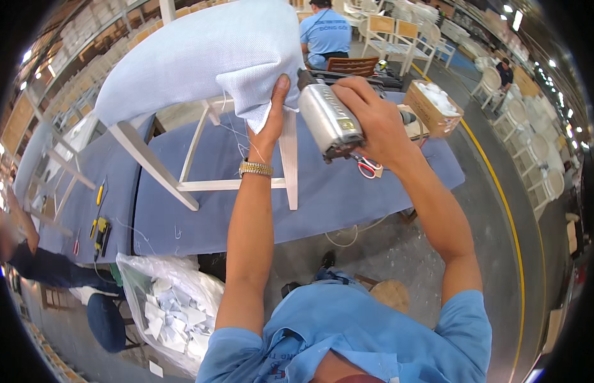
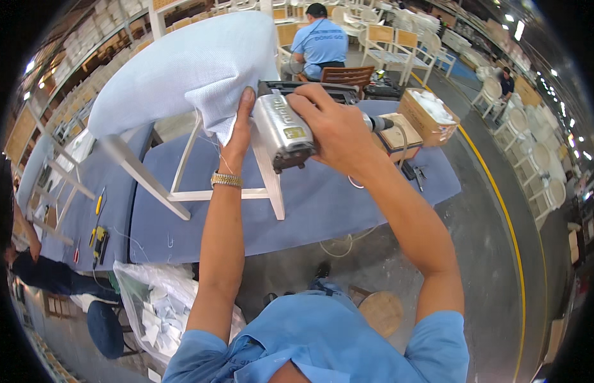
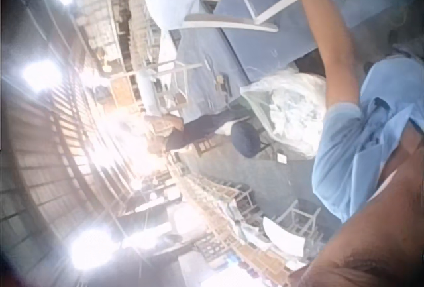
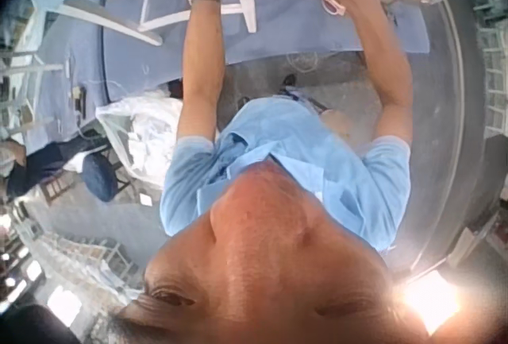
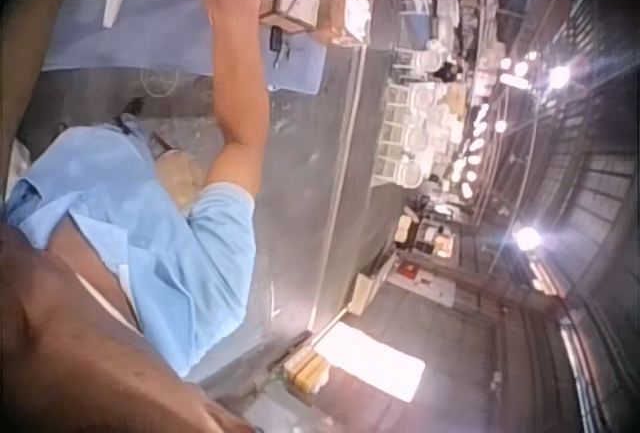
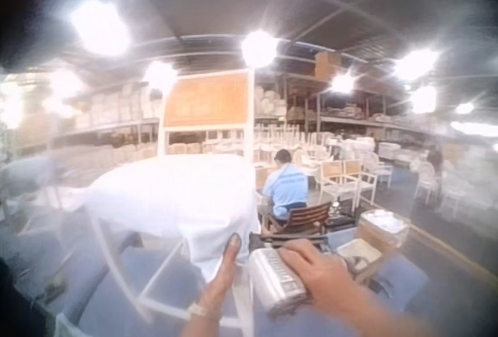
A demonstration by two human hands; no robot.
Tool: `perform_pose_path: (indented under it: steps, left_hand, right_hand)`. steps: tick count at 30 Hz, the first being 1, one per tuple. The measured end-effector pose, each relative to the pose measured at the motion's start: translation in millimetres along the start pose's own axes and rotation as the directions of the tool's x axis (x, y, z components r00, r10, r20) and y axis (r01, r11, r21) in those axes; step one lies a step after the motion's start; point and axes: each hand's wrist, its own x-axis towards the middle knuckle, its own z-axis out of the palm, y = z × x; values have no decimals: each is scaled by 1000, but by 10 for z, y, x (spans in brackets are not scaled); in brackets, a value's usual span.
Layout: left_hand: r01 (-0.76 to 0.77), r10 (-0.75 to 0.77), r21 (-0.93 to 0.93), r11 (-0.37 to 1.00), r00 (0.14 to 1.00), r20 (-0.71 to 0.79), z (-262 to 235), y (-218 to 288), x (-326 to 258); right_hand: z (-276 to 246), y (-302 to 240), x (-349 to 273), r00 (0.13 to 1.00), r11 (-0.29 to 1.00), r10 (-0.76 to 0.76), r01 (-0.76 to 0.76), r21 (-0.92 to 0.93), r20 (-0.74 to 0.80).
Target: The person staples white fabric onto a wooden chair frame using a pneumatic staple gun, then trims excess fabric with scissors and a utility knife. The person repeatedly adjusts the fabric, staples edges, and cuts away surplus material to fit the chair seat.
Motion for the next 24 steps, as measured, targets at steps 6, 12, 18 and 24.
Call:
perform_pose_path:
  steps: [6, 12, 18, 24]
  left_hand:
    - [-102, 102, 8, 995, 995, -9, 63, 99, -43]
    - [-8, 2, 88, 996, 997, 72, -2, 153, -54]
    - [-99, 98, 6, 995, 994, 38, 27, -108, 34]
    - [-107, 107, -13, 994, 994, 5, -14, -197, 10]
  right_hand:
    - [84, 1, 173, 999, 990, -1, 6, -143, 37]
    - [74, -58, 204, 998, 980, -3, 16, -198, 63]
    - [77, -64, 237, 998, 977, -4, 16, -211, 60]
    - [102, -131, 274, 995, 976, 59, -40, -215, 85]
